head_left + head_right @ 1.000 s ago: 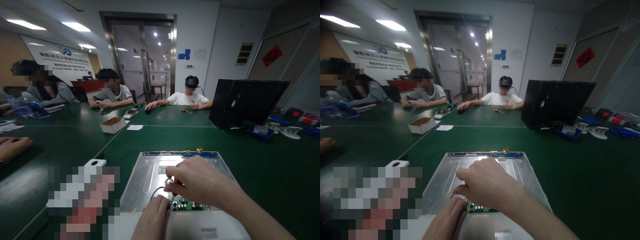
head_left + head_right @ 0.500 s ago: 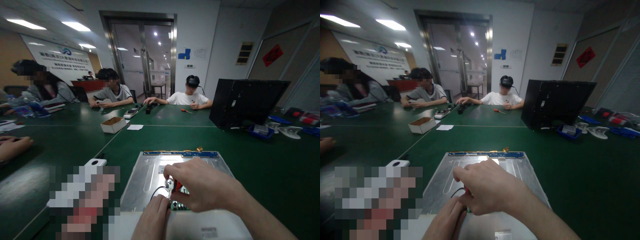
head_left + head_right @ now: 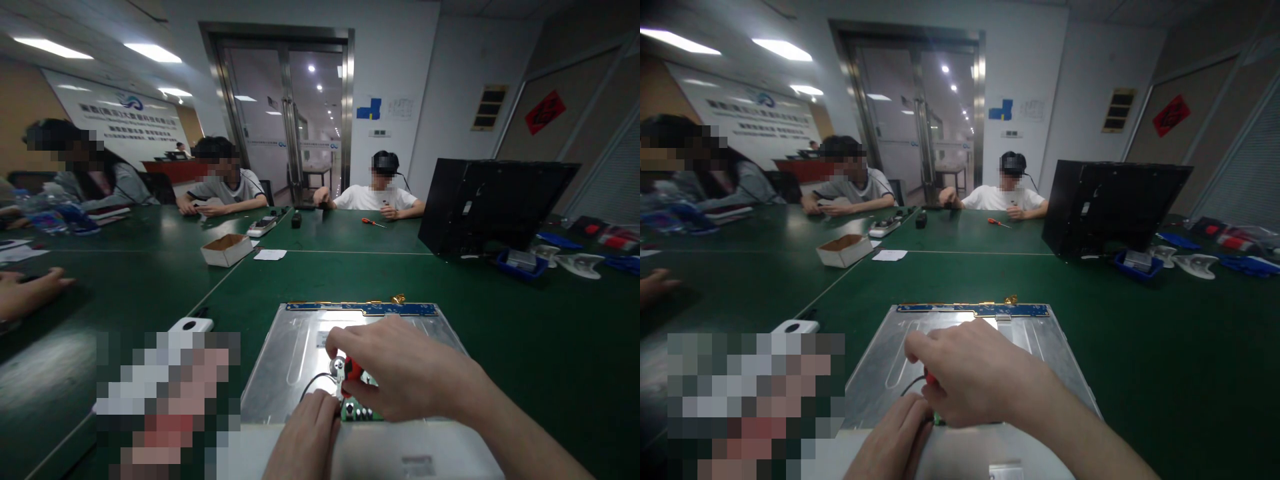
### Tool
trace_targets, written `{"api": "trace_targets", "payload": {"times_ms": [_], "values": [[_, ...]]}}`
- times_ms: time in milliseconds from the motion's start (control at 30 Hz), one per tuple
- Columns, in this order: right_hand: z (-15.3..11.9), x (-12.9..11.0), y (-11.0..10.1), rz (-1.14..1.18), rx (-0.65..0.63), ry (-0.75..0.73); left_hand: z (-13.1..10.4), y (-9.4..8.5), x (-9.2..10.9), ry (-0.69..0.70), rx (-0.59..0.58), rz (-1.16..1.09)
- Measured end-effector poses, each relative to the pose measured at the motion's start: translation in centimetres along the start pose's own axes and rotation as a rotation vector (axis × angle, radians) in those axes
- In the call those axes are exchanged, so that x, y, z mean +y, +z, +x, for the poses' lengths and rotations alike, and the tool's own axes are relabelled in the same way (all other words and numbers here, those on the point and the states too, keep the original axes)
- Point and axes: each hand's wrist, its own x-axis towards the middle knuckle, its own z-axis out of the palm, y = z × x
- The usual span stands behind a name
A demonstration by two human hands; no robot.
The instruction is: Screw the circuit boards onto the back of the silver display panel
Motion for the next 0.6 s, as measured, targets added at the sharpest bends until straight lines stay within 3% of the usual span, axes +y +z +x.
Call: {"api": "trace_targets", "payload": {"times_ms": [167,400,600], "values": [[-0.1,0.1,0.2,0.009,0.01,-0.033,0.1,-0.1,0.0,-0.005,0.013,-0.027],[0.9,0.1,0.8,-0.181,0.032,0.085,-0.2,-0.3,-0.2,-0.006,0.007,-0.051],[0.8,0.3,0.8,-0.109,0.045,0.039,0.0,-0.3,-0.1,-0.018,0.01,-0.043]]}}
